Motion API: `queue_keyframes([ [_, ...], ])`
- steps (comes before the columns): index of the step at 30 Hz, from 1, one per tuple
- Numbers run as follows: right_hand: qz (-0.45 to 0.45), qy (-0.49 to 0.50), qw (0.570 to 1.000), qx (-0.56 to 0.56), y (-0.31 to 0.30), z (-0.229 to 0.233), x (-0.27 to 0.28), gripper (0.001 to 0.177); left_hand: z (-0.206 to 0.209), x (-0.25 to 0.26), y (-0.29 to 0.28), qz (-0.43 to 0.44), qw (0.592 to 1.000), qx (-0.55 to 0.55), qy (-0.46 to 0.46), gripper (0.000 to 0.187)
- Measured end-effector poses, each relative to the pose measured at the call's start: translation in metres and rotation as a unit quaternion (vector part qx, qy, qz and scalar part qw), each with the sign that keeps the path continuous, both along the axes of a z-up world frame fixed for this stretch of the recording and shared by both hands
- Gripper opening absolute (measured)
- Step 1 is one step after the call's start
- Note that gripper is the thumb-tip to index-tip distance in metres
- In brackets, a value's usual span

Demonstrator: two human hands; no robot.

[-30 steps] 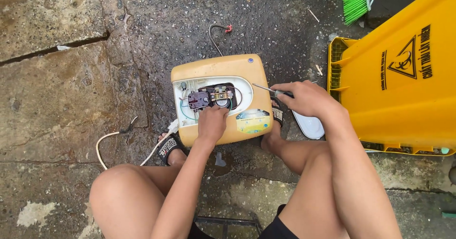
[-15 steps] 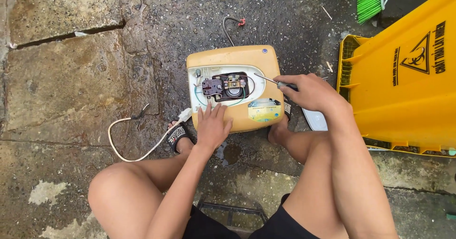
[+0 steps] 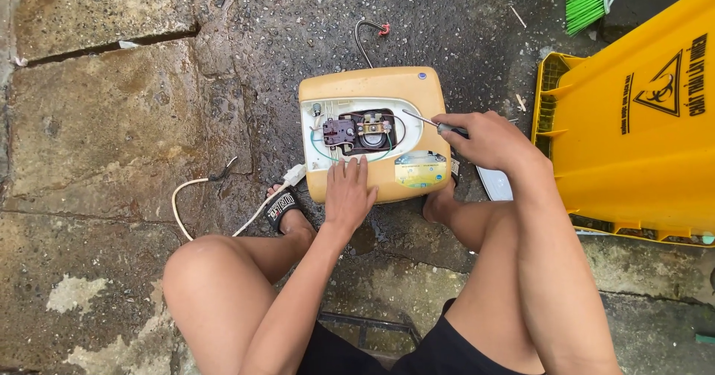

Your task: Disassembling and repairing a small water heater or similar appliance using a screwdriver.

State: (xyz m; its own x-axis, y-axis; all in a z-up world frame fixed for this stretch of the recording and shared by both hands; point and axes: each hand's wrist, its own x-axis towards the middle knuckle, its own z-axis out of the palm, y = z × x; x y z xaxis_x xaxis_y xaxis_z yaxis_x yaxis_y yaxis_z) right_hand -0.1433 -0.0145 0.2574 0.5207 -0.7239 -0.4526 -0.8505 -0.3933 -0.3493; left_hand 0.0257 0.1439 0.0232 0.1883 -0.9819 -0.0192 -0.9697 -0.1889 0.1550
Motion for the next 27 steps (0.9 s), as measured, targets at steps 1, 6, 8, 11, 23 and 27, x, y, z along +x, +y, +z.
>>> queue_keyframes([
  [1,0.002,0.000,1.000,-0.002,0.000,0.002,0.002,0.045,0.002,0.000,-0.001,0.002,1.000,-0.002,0.000,0.063],
  [6,-0.007,-0.004,1.000,-0.004,0.001,0.006,0.003,0.043,0.000,-0.003,0.000,0.006,1.000,-0.016,0.026,0.056],
  [8,-0.009,-0.006,1.000,-0.003,0.002,0.007,0.003,0.043,-0.010,-0.004,-0.006,0.015,0.998,-0.032,0.042,0.055],
  [11,-0.008,-0.007,1.000,-0.001,0.000,0.004,0.001,0.044,-0.032,-0.001,-0.018,0.030,0.995,-0.074,0.054,0.052],
  [23,0.020,0.033,0.998,0.050,-0.048,-0.084,0.006,0.045,-0.032,-0.025,-0.054,0.010,0.994,-0.103,0.030,0.040],
  [27,0.024,0.033,0.997,0.067,-0.056,-0.090,0.009,0.047,-0.018,-0.036,-0.063,0.065,0.988,-0.064,0.125,0.040],
])
